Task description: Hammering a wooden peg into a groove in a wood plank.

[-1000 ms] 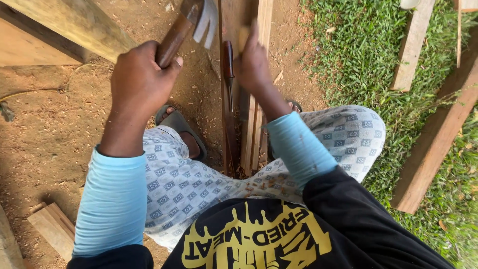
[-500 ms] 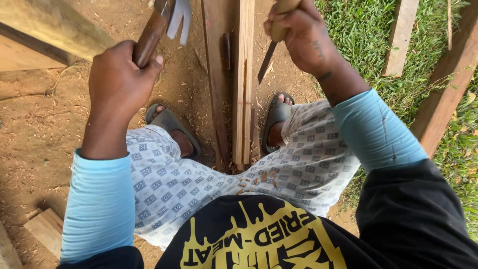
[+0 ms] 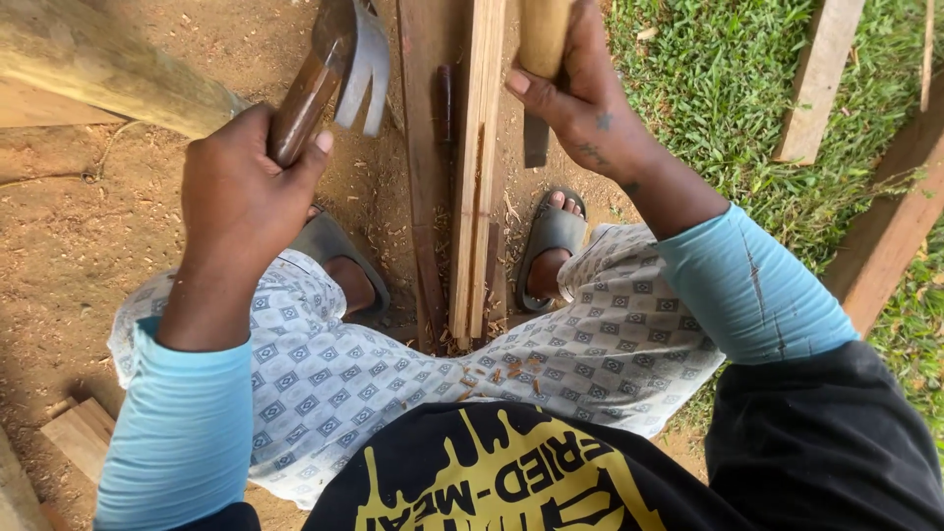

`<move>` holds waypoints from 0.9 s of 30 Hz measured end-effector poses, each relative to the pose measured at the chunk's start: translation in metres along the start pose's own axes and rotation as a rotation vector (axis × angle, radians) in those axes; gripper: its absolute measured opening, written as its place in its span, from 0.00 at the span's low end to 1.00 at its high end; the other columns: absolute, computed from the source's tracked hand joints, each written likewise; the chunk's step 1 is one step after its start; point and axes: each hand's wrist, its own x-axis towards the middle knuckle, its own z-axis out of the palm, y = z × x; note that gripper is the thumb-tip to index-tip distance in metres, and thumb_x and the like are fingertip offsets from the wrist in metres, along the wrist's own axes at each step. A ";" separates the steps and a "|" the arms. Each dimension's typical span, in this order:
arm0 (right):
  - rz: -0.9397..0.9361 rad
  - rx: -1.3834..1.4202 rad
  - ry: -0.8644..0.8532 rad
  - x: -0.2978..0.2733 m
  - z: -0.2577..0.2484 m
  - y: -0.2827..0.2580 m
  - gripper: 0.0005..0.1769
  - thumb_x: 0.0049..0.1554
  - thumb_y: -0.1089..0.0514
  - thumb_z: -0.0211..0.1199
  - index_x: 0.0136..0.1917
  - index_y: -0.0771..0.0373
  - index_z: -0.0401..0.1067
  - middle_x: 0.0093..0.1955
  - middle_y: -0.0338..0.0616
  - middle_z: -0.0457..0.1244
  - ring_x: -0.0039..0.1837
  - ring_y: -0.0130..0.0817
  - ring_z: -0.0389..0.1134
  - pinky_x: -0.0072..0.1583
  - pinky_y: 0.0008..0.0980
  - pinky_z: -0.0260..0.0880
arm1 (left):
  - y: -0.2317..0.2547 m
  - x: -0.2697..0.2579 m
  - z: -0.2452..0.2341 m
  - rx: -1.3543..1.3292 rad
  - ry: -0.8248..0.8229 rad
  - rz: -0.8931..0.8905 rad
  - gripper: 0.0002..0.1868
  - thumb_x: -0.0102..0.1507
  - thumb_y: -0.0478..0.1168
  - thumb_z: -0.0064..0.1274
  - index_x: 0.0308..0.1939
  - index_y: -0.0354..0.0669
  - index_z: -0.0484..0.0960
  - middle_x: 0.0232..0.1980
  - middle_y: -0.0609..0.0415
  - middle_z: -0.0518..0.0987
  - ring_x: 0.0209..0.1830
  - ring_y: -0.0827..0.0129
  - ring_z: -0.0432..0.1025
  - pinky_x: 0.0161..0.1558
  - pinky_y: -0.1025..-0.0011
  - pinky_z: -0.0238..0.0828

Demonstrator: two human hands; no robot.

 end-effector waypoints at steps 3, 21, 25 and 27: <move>-0.047 -0.084 -0.104 0.003 0.006 -0.014 0.29 0.74 0.59 0.58 0.78 0.58 0.43 0.57 0.38 0.57 0.58 0.24 0.58 0.63 0.29 0.65 | -0.003 0.004 0.006 0.013 0.027 0.058 0.14 0.69 0.48 0.63 0.39 0.42 0.80 0.27 0.54 0.79 0.25 0.68 0.76 0.29 0.66 0.70; -0.099 -0.278 -0.448 -0.017 0.035 0.020 0.19 0.64 0.60 0.67 0.65 0.65 0.65 0.62 0.50 0.65 0.65 0.43 0.69 0.67 0.40 0.71 | 0.009 -0.007 0.032 -0.066 -0.047 0.087 0.16 0.69 0.49 0.63 0.38 0.42 0.79 0.26 0.55 0.78 0.25 0.71 0.74 0.28 0.68 0.67; -0.115 -0.359 -0.458 -0.020 0.037 0.020 0.23 0.62 0.60 0.69 0.66 0.67 0.65 0.62 0.54 0.65 0.65 0.51 0.68 0.65 0.43 0.69 | 0.008 -0.008 0.033 -0.059 -0.060 0.086 0.16 0.69 0.49 0.62 0.37 0.41 0.79 0.26 0.55 0.77 0.25 0.71 0.74 0.28 0.67 0.67; -0.154 -0.357 -0.448 -0.021 0.035 0.026 0.22 0.61 0.59 0.70 0.65 0.66 0.66 0.62 0.54 0.64 0.65 0.51 0.68 0.65 0.43 0.70 | 0.009 -0.008 0.032 -0.055 -0.060 0.091 0.16 0.69 0.50 0.62 0.37 0.41 0.79 0.26 0.55 0.78 0.25 0.71 0.74 0.28 0.67 0.67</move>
